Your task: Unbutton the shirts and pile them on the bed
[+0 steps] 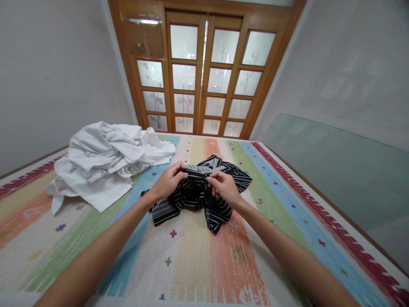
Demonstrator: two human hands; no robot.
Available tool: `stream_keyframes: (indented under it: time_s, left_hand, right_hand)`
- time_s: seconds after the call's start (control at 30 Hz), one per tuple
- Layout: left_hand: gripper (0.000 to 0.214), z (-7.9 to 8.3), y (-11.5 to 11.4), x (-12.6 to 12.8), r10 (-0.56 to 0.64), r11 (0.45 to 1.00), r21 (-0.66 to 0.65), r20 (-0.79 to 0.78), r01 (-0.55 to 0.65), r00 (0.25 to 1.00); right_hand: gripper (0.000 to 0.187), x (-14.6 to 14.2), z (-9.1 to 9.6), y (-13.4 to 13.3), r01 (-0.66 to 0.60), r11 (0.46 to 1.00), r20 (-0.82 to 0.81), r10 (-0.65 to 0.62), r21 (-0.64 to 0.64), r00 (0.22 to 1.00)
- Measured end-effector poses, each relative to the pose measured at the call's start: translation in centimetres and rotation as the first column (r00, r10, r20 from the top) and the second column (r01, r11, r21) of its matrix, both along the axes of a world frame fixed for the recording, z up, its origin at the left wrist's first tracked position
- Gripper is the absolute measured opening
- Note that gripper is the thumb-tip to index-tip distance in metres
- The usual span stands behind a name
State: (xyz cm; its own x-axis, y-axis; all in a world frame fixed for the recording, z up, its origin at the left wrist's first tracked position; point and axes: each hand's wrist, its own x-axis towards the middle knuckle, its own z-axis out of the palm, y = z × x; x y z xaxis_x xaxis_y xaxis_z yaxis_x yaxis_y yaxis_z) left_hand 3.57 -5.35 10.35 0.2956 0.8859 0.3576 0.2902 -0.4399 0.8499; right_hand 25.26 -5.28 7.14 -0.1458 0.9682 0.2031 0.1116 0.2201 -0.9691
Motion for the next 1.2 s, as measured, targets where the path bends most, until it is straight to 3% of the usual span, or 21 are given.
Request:
stream_keyframes:
  time_s: [0.07,0.2,0.3,0.53,0.8,1.2]
  left_hand:
    - [0.013,0.2,0.1,-0.1,-0.003,1.000,0.026,-0.019,0.004,1.000]
    - [0.034,0.9,0.0,0.5,-0.016,0.996,0.093,-0.004,0.017,1.000]
    - [0.019,1.0,-0.1,1.6,-0.024,0.995,0.097,-0.144,0.038,0.989]
    - [0.023,-0.7,-0.1,3.4,-0.035,0.991,0.110,-0.315,0.073,0.949]
    - [0.024,-2.0,-0.5,4.2,-0.093,0.988,0.101,-0.223,0.118,0.970]
    - [0.026,-2.1,-1.1,4.3,-0.098,0.984,0.115,-0.289,0.137,0.952]
  right_hand:
    - [0.023,0.2,0.0,-0.1,-0.008,1.000,-0.010,0.008,0.006,1.000]
    - [0.022,0.2,0.1,-0.5,-0.047,0.998,0.058,0.045,0.041,0.997]
    - [0.021,0.2,0.0,-0.7,-0.061,0.996,0.094,0.055,0.062,0.994]
    - [0.020,0.3,-0.2,-1.1,-0.033,0.995,0.062,0.027,0.093,0.998]
    - [0.022,0.6,-0.7,-1.2,-0.010,0.998,0.022,0.009,0.061,1.000]
    - [0.021,0.9,-0.3,-1.2,-0.102,0.995,0.089,0.100,0.022,0.991]
